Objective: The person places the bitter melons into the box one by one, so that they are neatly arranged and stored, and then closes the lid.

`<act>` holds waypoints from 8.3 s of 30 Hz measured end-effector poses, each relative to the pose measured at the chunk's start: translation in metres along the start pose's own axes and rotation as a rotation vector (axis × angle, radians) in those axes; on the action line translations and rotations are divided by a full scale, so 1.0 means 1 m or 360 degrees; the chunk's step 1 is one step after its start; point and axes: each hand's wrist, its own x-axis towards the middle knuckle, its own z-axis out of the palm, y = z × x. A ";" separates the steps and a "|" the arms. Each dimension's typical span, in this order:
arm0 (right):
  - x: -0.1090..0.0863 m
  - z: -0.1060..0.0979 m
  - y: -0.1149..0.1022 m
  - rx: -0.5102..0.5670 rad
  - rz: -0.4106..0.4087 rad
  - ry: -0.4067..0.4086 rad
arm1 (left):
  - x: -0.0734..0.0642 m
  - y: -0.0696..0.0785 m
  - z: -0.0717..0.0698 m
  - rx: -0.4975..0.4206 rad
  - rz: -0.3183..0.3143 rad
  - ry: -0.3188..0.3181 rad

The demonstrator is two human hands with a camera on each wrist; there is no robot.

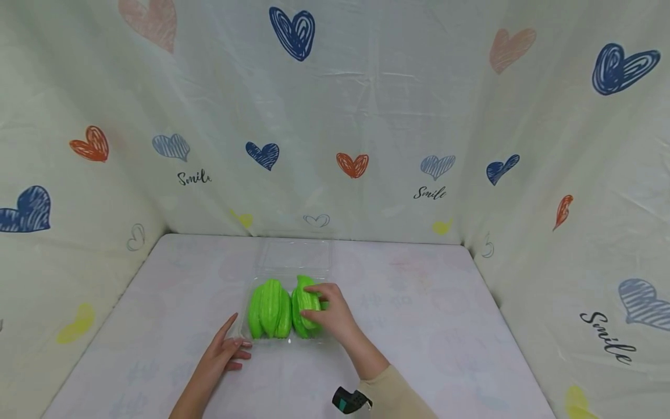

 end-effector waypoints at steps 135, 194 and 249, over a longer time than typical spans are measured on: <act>0.066 -0.055 0.041 0.0026 0.0264 0.0214 | 0.086 0.101 -0.021 0.0710 0.0305 -0.0225; 0.094 -0.046 0.063 0.0129 0.0422 0.0183 | 0.131 0.105 -0.014 0.0939 0.0363 -0.0131; 0.081 -0.046 0.054 0.0092 0.0212 0.0239 | 0.120 0.104 -0.011 0.0849 0.0434 -0.0053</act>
